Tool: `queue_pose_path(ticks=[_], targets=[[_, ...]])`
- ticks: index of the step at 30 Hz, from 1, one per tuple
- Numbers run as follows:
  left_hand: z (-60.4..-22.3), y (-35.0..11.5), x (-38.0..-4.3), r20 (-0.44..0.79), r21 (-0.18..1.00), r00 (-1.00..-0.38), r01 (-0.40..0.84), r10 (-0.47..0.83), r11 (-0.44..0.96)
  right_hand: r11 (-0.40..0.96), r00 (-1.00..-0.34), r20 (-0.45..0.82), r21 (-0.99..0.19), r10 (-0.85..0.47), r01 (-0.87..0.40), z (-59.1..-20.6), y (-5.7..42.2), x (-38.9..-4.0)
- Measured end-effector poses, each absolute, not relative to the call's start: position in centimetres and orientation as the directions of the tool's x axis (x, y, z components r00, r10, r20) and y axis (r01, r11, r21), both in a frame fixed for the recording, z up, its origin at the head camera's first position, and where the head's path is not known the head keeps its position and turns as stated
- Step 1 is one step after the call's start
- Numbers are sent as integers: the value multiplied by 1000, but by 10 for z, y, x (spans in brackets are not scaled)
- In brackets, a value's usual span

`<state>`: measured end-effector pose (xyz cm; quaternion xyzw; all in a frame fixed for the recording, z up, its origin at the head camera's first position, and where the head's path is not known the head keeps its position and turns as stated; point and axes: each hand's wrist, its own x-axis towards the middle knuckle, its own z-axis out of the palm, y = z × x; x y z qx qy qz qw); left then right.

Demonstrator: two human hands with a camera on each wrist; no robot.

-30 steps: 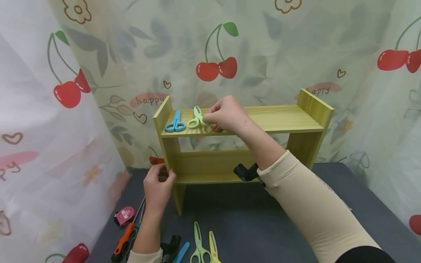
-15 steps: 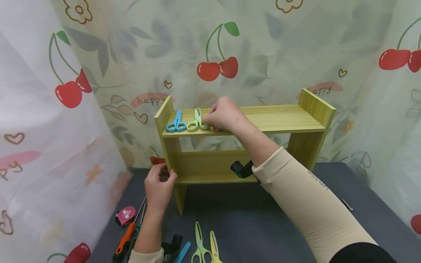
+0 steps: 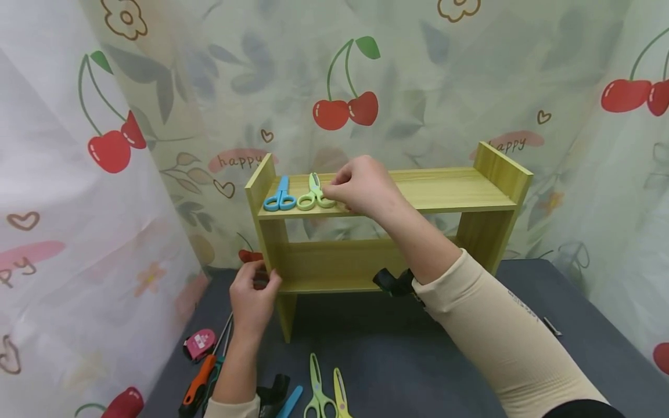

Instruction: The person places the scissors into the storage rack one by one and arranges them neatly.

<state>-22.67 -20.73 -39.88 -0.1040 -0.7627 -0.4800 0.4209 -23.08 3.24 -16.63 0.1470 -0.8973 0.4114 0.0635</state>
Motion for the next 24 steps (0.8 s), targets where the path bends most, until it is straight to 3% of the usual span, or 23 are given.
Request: queue_pose_path(ticks=[24], targets=[[-399, -206, -225, 741, 646, -623, 560, -251, 519, 462, -870, 434, -737, -235, -493, -194, 64, -149]])
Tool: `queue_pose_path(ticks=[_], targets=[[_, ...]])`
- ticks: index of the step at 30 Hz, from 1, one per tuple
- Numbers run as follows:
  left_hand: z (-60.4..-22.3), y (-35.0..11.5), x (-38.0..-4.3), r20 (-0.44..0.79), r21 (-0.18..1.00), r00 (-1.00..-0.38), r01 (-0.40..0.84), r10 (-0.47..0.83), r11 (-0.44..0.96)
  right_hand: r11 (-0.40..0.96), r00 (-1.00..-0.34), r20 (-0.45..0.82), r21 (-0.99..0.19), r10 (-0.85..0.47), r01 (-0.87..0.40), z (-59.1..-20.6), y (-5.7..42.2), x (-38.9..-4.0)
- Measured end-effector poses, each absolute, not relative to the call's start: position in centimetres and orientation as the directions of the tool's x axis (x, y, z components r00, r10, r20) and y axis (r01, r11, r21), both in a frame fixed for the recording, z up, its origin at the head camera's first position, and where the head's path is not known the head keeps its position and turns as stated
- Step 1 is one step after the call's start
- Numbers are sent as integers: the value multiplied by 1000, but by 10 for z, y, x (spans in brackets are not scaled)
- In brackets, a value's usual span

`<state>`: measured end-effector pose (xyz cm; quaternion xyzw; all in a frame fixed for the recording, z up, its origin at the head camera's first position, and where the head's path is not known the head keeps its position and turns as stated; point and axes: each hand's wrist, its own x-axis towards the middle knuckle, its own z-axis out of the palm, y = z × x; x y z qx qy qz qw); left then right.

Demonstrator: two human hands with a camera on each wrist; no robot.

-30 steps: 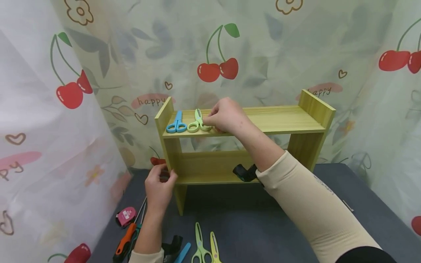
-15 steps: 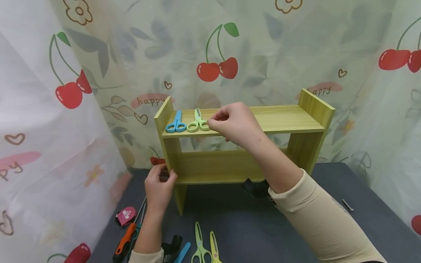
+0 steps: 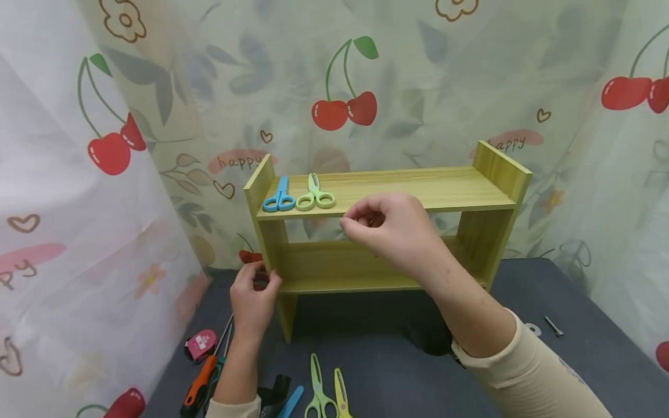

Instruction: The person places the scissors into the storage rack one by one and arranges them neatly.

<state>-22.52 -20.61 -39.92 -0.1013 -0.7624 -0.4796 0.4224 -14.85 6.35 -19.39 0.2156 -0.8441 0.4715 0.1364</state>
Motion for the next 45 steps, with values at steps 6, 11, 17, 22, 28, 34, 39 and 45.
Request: queue_pose_path(ticks=[6, 11, 17, 22, 28, 34, 39, 45], targets=[[-400, -206, -224, 739, 647, -623, 549, -256, 530, 456, -854, 458, -723, -247, -519, -206, 71, -125], [-401, -205, -224, 730, 653, -632, 533, -261, 538, 422, -832, 497, -717, -248, -554, -218, 78, -104], [-399, -205, -224, 729, 653, -631, 529, -263, 541, 368, -820, 515, -733, -248, -572, -234, 86, -84], [-398, -204, -224, 729, 652, -633, 527, -260, 545, 333, -811, 531, -740, -244, -585, -247, 94, -73], [-398, -204, -224, 730, 655, -632, 535, -262, 534, 323, -799, 557, -731, -225, -601, -263, 102, -62], [-397, -204, -223, 720, 666, -641, 529, -267, 526, 309, -797, 547, -734, -258, -604, -278, 111, -62], [-398, -204, -223, 722, 666, -636, 531, -273, 524, 277, -792, 526, -747, -312, -605, -295, 114, -66], [-399, -204, -224, 725, 663, -633, 533, -271, 526, 261, -812, 482, -780, -329, -569, -319, 117, -73]])
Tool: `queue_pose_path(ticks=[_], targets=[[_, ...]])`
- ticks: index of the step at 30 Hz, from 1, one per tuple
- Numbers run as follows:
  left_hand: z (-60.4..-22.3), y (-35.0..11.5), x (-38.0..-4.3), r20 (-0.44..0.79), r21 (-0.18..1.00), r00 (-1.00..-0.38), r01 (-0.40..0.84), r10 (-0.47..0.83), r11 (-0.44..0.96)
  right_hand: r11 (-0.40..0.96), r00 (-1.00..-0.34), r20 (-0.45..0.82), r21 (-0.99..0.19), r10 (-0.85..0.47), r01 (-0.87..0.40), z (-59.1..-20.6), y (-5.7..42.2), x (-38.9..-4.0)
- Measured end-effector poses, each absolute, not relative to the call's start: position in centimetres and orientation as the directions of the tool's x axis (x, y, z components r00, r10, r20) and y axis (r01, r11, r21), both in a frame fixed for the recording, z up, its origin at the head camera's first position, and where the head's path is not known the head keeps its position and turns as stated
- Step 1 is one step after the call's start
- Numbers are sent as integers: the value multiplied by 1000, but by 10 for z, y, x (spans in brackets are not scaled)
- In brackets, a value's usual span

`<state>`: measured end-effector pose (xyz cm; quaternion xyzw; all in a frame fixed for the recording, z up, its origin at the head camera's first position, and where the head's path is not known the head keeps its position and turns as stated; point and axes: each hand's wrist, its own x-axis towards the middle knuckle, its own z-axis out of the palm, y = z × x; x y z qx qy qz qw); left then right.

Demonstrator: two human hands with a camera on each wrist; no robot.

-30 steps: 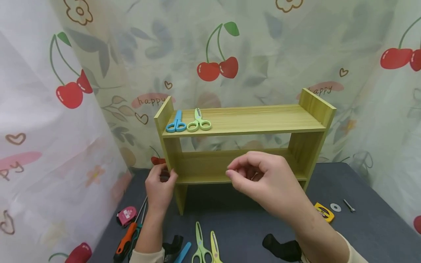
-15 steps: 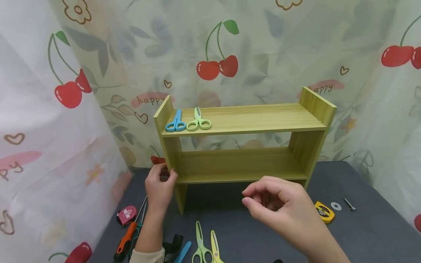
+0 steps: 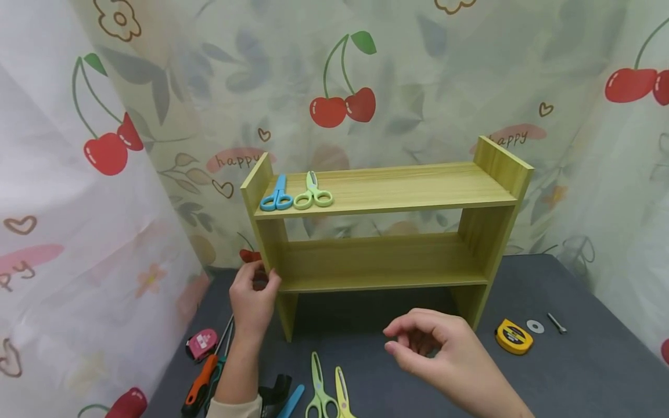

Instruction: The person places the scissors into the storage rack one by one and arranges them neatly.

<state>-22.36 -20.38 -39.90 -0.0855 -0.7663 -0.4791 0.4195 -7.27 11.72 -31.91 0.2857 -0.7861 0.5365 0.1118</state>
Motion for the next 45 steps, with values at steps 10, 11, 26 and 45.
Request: queue_pose_path(ticks=[10, 11, 26, 45], targets=[[-400, -201, -225, 735, 652, -622, 539, -270, 534, 281, -868, 329, -852, -371, -443, -354, 120, -88], [-400, -201, -225, 740, 647, -617, 542, -270, 536, 284, -873, 310, -858, -377, -428, -357, 120, -90], [-402, -203, -227, 753, 634, -599, 552, -272, 541, 285, -812, 160, -884, -561, -371, -402, 107, -121], [-403, -203, -225, 749, 636, -607, 547, -265, 544, 357, -735, -105, -914, -669, -194, -447, 71, -123]])
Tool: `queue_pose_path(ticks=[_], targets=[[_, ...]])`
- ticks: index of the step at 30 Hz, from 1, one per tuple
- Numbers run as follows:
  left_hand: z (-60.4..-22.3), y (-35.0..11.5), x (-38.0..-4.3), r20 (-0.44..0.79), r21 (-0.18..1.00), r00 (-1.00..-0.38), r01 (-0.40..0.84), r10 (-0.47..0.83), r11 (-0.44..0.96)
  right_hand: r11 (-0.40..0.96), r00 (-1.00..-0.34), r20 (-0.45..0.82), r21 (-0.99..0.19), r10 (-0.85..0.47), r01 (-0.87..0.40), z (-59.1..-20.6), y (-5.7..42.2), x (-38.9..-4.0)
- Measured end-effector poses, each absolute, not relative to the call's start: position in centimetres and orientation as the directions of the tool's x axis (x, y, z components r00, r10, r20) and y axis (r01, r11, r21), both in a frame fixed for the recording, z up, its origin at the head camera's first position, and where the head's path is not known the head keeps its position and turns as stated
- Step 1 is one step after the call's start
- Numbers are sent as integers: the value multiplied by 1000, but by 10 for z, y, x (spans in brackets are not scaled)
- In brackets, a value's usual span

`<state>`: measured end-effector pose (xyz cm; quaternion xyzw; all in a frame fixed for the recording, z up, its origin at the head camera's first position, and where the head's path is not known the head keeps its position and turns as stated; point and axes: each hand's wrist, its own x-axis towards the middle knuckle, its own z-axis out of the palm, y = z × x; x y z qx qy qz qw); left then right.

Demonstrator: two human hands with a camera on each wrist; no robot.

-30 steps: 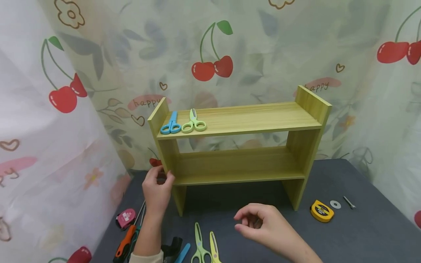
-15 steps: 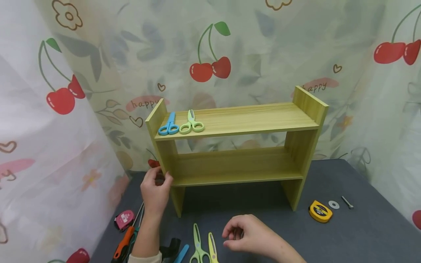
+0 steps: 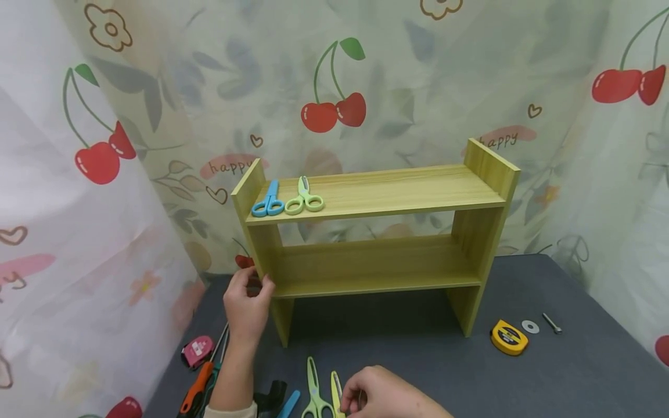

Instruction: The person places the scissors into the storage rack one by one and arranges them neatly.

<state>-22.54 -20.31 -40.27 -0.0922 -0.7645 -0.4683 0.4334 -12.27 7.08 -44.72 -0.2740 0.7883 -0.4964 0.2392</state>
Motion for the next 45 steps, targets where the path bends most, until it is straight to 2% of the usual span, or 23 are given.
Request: queue_pose_path(ticks=[4, 9, 17, 21, 28, 33, 36, 43, 45], targets=[[-403, -203, -225, 751, 632, -605, 544, -264, 551, 403, -740, -150, -898, -655, -175, -456, 67, -120], [-403, -203, -224, 747, 636, -609, 535, -268, 556, 452, -752, -152, -867, -641, -210, -469, 67, -124], [-403, -202, -224, 736, 648, -618, 527, -275, 550, 522, -768, -133, -803, -626, -287, -512, 72, -141], [-402, -201, -224, 735, 649, -619, 527, -275, 549, 541, -787, -130, -791, -603, -285, -508, 70, -139], [-403, -202, -225, 742, 643, -614, 537, -270, 545, 663, -824, -104, -653, -556, -365, -492, 61, -129], [-405, -204, -226, 747, 641, -608, 549, -271, 537, 689, -838, -101, -627, -536, -364, -486, 58, -128], [-405, -204, -226, 748, 640, -607, 550, -270, 536, 675, -833, -108, -646, -542, -356, -492, 61, -133], [-405, -203, -226, 746, 642, -608, 550, -272, 534, 674, -827, -77, -624, -556, -395, -537, 67, -152], [-406, -203, -226, 747, 641, -607, 550, -270, 535, 678, -833, -89, -631, -546, -377, -536, 68, -153]])
